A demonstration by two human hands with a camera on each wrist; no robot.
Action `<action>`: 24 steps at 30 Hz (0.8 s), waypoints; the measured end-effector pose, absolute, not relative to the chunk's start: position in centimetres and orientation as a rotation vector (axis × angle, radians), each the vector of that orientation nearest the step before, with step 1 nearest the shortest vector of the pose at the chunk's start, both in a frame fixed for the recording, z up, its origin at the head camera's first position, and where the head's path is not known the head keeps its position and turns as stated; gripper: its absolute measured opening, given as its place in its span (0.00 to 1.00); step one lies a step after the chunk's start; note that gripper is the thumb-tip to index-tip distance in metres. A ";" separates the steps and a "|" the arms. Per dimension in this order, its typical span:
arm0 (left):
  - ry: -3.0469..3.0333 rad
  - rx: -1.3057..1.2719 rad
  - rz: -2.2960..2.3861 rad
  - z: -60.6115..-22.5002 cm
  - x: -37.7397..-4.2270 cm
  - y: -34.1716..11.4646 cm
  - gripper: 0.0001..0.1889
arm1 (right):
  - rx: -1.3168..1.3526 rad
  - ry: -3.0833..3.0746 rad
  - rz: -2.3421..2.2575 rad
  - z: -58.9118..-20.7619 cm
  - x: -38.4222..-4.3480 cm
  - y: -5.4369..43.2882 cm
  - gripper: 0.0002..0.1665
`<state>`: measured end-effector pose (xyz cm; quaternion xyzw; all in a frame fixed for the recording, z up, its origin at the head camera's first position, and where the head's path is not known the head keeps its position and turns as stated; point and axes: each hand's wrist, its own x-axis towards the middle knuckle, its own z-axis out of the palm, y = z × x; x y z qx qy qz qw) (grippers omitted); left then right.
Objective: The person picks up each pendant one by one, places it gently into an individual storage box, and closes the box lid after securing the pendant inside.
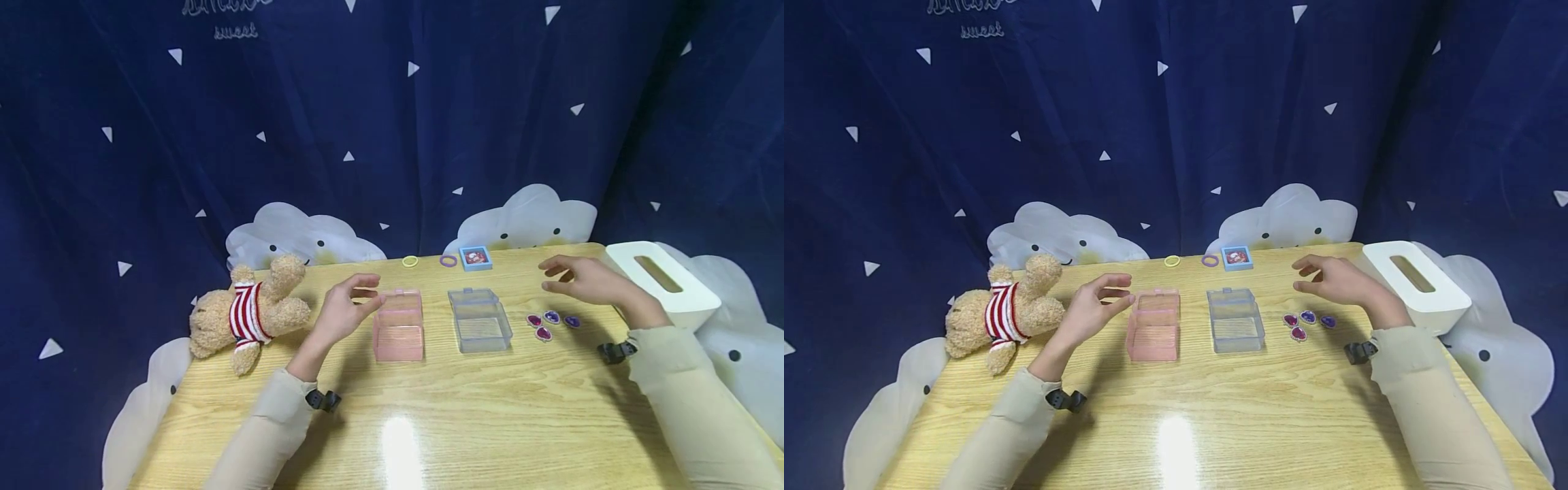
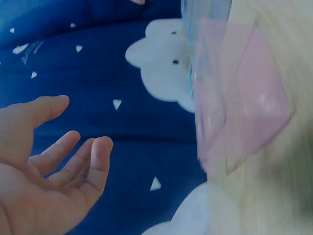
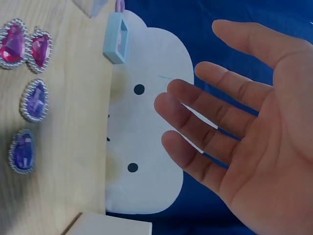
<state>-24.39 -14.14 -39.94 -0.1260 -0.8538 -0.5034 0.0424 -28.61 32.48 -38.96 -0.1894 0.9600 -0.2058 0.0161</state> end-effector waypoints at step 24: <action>-2.545 -0.534 -1.694 -44.8 -22.7 -5.6 0.19 | -0.606 2.840 -0.752 -44.6 -28.7 32.4 0.18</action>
